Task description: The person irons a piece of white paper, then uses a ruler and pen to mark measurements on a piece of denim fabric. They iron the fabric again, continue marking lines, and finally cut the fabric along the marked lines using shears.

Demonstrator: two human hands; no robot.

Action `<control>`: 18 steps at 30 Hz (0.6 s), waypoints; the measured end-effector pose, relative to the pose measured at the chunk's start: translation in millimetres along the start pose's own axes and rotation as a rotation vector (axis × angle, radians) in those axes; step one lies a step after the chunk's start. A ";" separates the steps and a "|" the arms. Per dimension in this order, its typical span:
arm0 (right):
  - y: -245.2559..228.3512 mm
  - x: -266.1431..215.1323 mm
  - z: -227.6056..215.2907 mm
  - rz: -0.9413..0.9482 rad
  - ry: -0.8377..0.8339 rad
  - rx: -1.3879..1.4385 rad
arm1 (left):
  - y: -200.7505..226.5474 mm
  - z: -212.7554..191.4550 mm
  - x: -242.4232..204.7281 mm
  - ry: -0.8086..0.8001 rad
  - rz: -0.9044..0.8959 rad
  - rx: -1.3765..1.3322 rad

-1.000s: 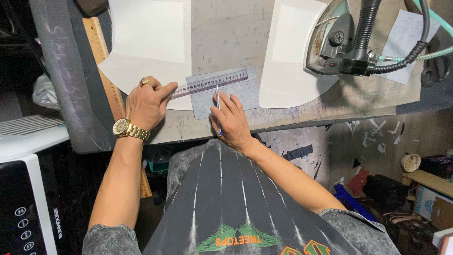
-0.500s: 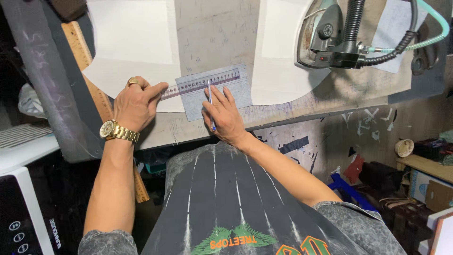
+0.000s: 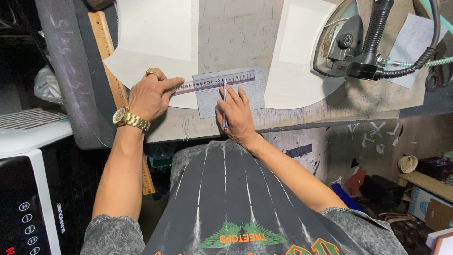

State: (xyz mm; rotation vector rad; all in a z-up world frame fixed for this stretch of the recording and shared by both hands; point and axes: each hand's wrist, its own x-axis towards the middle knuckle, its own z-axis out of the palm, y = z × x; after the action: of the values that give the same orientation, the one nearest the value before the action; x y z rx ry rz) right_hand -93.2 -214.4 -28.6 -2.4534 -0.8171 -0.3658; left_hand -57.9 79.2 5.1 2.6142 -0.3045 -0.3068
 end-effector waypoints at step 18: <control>-4.1 1.0 -2.8 0.095 0.013 -0.097 | 89.2 33.1 -28.2 -0.048 -0.375 -0.562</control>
State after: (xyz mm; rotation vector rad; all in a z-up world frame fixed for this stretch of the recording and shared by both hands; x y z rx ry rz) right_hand -95.2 -212.6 -24.3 -2.5659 -0.6890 -0.3946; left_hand -107.7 -4.2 25.1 2.0910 0.2357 -0.5003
